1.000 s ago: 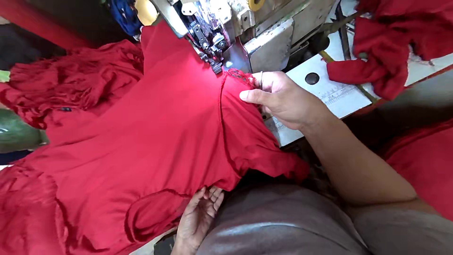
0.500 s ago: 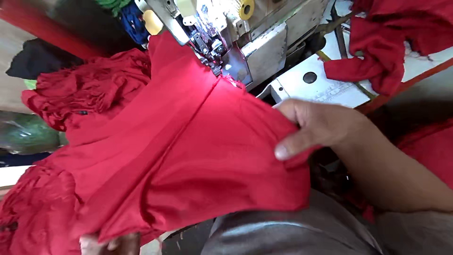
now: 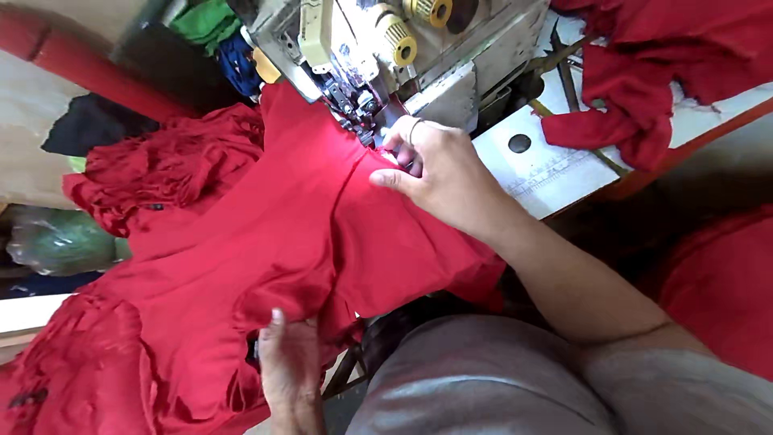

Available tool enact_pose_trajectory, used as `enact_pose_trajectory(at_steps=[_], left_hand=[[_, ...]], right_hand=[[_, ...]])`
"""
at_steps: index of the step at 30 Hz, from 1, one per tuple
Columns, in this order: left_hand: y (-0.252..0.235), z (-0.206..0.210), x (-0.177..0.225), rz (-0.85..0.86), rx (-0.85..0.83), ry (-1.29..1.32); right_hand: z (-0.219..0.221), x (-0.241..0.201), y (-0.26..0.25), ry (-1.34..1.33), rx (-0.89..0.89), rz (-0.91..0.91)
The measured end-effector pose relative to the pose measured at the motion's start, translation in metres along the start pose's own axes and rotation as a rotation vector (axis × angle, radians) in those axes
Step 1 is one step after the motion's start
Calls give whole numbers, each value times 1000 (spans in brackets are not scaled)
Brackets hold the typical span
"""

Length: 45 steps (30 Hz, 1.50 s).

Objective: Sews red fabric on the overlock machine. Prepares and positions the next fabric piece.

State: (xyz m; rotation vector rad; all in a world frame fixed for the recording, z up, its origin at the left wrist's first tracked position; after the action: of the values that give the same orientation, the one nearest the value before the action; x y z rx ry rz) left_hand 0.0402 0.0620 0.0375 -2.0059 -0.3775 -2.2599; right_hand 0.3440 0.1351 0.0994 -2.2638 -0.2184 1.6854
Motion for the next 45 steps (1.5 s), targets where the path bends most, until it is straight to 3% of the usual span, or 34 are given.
enact_pose_trajectory(at_steps=[3, 6, 9, 12, 15, 20, 23, 26, 29, 31, 34, 36, 40, 43, 45], left_hand=[[11, 4, -8, -50, 93, -156], [2, -20, 14, 49, 120, -145], [-11, -36, 33, 108, 176, -33], [-8, -16, 19, 5, 219, 45], [9, 2, -7, -19, 78, 31], [3, -1, -6, 98, 85, -281], [-1, -11, 21, 208, 102, -260], [-13, -31, 39, 236, 94, -112], [-27, -39, 38, 197, 143, -47], [-32, -39, 40, 197, 146, -98], [-34, -41, 52, 236, 187, -283], [-32, -42, 59, 278, 206, -348], [-30, -35, 66, 401, 76, -385], [-27, -29, 76, 463, -35, -433], [-27, -34, 95, 544, -67, -470]], right_hand=[[-2, -5, -7, 78, -29, 24], [-21, -2, -16, 152, -31, 92], [-25, 3, -13, 349, 222, 7], [-10, 6, 8, 164, 288, -112], [2, 21, 30, -101, 148, 1], [-4, 24, 36, -89, 168, 64], [-10, 13, 39, -60, 141, 39], [-2, 2, 36, -476, -86, 205], [34, -15, 30, -929, -77, 241], [49, -14, 28, -796, -45, 138], [46, 0, 41, -163, 57, -56], [43, 14, 51, -108, 136, -53], [35, 27, 52, -448, 8, 220], [30, 20, 42, -726, -137, 265], [21, 13, 36, -781, -121, 212]])
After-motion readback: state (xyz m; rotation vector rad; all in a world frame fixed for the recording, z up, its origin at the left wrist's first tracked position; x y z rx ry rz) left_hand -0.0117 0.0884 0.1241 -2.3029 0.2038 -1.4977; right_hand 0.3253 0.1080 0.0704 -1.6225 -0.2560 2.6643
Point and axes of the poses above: each hand's wrist, its own y-axis away from the middle knuckle, its own z-axis out of the palm, x = y × z, the point moved 3 cm from there along -y, towards the middle knuckle, and after that the axes turned 13 degrees about -y, right-handed, at the moved point
